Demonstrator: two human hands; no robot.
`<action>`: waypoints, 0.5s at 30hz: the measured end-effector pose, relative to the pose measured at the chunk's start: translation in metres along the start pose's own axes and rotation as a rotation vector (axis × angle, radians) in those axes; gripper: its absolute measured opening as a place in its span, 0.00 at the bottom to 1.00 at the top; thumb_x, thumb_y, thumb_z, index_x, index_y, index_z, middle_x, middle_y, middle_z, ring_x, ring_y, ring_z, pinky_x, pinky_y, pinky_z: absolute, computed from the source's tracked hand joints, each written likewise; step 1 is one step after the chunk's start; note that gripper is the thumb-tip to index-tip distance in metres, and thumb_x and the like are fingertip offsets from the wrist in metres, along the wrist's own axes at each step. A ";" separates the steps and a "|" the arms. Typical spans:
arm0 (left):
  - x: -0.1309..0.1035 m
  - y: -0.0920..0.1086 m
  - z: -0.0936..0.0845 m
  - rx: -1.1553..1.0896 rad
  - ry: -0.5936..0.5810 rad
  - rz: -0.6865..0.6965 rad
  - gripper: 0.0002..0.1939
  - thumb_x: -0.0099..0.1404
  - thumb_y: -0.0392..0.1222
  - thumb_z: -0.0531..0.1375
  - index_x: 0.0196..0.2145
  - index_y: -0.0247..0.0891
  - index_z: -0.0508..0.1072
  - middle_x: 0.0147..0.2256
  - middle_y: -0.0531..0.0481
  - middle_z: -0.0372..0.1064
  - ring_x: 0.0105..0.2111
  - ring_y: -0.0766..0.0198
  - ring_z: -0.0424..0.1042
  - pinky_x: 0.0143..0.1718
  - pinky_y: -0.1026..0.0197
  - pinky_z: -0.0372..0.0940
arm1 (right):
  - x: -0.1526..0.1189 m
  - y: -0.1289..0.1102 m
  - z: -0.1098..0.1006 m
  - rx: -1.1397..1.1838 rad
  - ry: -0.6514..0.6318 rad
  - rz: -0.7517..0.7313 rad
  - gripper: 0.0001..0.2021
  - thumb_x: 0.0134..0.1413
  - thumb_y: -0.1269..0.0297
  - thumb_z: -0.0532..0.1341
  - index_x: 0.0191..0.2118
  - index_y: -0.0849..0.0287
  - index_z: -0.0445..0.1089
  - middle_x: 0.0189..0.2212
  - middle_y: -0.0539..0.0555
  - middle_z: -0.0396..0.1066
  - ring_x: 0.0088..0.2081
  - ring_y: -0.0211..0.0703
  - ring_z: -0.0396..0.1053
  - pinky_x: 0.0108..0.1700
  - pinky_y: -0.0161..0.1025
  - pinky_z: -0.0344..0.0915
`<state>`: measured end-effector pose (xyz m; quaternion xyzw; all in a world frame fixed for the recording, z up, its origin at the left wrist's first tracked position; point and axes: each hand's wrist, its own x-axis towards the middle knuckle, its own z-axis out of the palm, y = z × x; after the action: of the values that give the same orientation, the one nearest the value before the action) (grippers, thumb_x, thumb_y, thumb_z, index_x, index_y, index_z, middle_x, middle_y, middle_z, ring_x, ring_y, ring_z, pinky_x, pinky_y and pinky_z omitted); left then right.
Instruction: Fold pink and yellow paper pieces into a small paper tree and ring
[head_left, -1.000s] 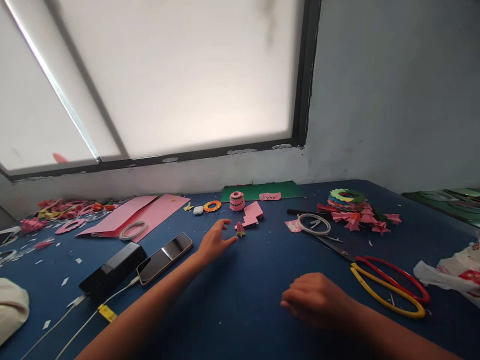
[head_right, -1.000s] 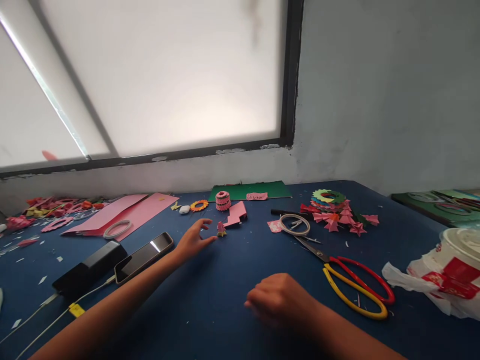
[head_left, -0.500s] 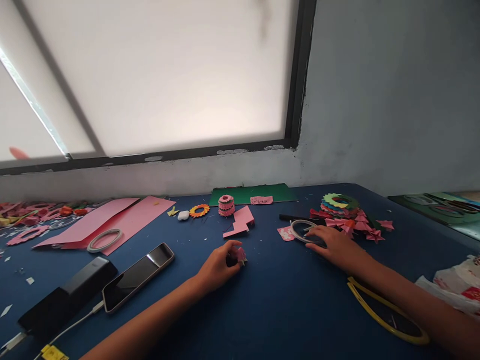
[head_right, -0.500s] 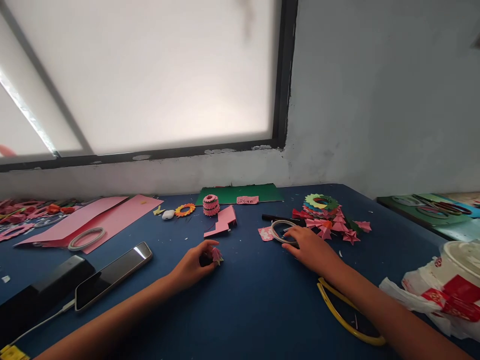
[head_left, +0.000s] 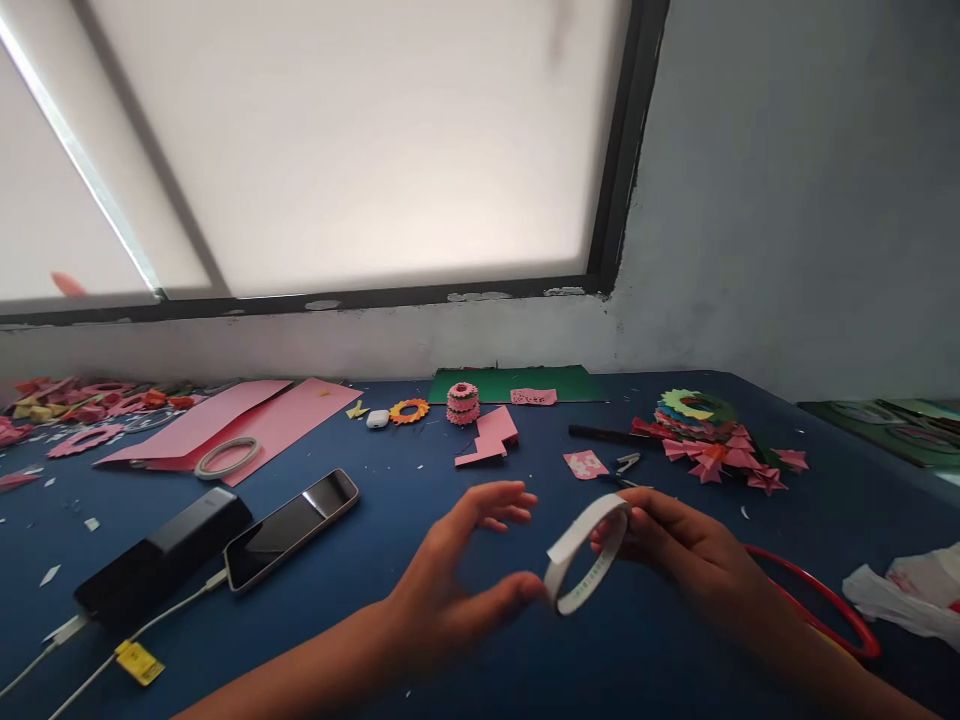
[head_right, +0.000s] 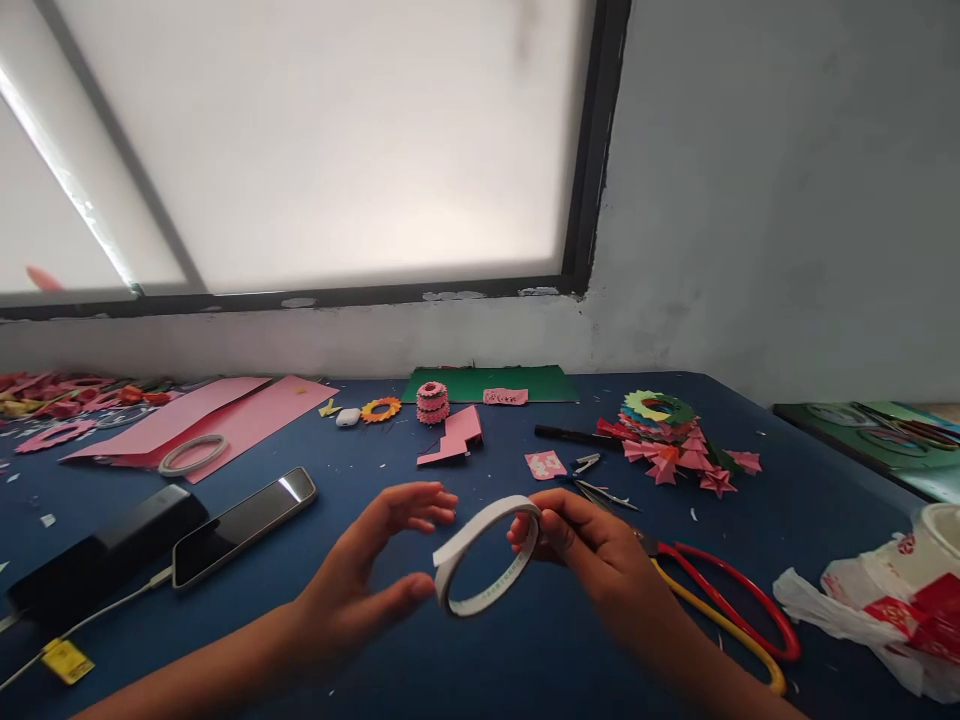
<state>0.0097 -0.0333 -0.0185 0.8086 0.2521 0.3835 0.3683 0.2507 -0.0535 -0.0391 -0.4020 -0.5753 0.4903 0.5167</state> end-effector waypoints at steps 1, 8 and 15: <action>-0.005 0.007 0.003 -0.045 -0.015 0.019 0.28 0.62 0.44 0.63 0.57 0.47 0.57 0.52 0.45 0.66 0.49 0.56 0.68 0.51 0.54 0.64 | -0.003 0.000 0.005 0.046 -0.012 0.027 0.18 0.52 0.46 0.61 0.34 0.57 0.73 0.29 0.53 0.72 0.32 0.43 0.73 0.42 0.44 0.72; -0.027 0.017 0.012 -0.315 -0.088 -0.192 0.19 0.63 0.41 0.62 0.51 0.42 0.67 0.36 0.48 0.75 0.34 0.63 0.74 0.38 0.61 0.69 | -0.010 0.010 0.023 0.067 -0.145 0.109 0.19 0.53 0.46 0.60 0.33 0.58 0.72 0.26 0.50 0.69 0.30 0.39 0.68 0.36 0.37 0.68; -0.025 0.002 0.005 -0.290 -0.032 -0.330 0.12 0.57 0.45 0.67 0.37 0.36 0.76 0.29 0.49 0.76 0.28 0.67 0.72 0.32 0.66 0.65 | -0.013 0.024 0.028 -0.287 -0.304 0.069 0.23 0.59 0.45 0.52 0.36 0.61 0.72 0.24 0.50 0.65 0.26 0.38 0.61 0.28 0.35 0.59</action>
<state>-0.0002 -0.0537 -0.0305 0.7009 0.3175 0.3371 0.5425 0.2241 -0.0654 -0.0645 -0.4121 -0.6965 0.4758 0.3444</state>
